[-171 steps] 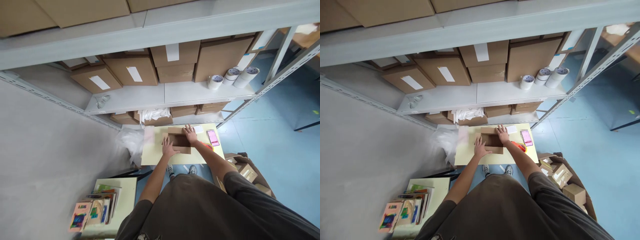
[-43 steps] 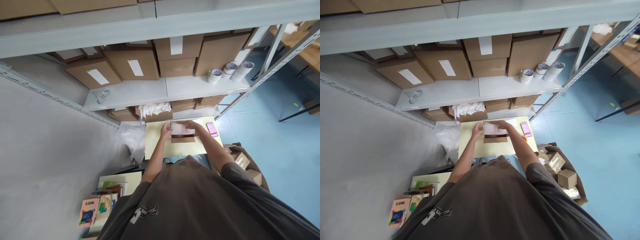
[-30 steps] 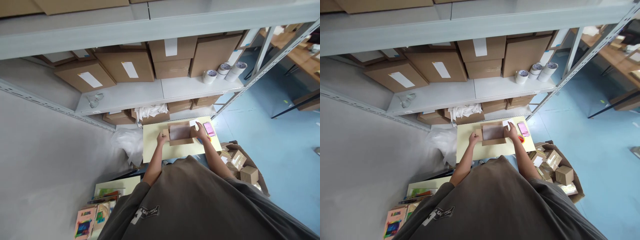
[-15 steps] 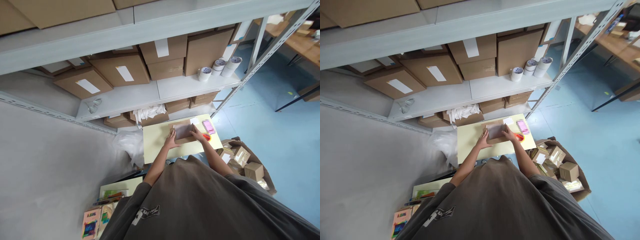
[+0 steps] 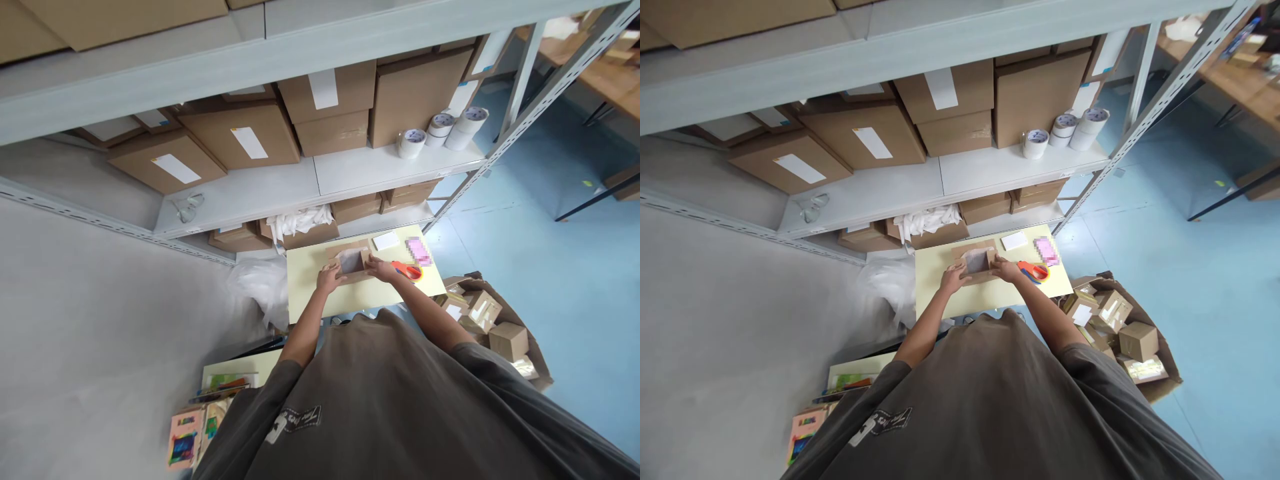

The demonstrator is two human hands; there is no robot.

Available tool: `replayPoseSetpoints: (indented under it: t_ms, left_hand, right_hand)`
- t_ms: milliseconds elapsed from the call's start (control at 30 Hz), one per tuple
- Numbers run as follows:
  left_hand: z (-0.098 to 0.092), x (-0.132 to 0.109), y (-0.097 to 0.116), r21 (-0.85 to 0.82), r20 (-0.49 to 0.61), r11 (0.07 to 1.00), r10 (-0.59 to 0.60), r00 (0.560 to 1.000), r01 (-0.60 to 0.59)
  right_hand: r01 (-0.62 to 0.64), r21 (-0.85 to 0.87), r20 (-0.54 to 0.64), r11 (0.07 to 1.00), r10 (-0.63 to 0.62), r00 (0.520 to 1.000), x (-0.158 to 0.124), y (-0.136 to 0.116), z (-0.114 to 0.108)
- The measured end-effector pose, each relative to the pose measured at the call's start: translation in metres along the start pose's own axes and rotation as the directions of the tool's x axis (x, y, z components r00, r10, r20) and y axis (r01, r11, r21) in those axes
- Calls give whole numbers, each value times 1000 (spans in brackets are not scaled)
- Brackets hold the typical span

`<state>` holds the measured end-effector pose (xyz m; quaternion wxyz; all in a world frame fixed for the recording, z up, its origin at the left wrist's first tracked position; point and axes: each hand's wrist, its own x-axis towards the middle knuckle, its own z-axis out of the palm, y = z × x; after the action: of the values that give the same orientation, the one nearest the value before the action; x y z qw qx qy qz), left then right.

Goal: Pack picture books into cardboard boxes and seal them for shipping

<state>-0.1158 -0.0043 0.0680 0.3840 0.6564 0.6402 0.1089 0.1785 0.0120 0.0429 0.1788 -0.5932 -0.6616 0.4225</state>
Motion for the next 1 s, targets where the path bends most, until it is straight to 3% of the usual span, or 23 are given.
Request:
replayPoseSetpoints:
  t_ms: [133, 233, 433, 600, 833, 1000]
  left_hand:
    - [4, 11, 10, 6, -128, 994, -107, 986, 109]
    - [3, 24, 21, 110, -184, 986, -102, 978, 124]
    - [-12, 39, 25, 230, -65, 973, -15, 998, 30]
    - [-5, 14, 17, 205, -138, 977, 82, 987, -53]
    - [20, -29, -4, 12, -81, 994, 113, 990, -113]
    - [25, -24, -5, 175, -12, 979, 104, 994, -101]
  right_hand:
    - [-65, -51, -16, 997, 65, 998, 8, -12, 17]
    - [-147, -173, -65, 974, 137, 988, 6, -17, 29]
    - [-160, -161, -216, 974, 123, 969, -2, -12, 41]
    - [-191, -214, -231, 958, 141, 963, -6, -16, 37]
    - [-62, -248, -207, 967, 10, 978, -27, -8, 46]
    - [-95, -312, -147, 945, 51, 988, -25, -1, 51]
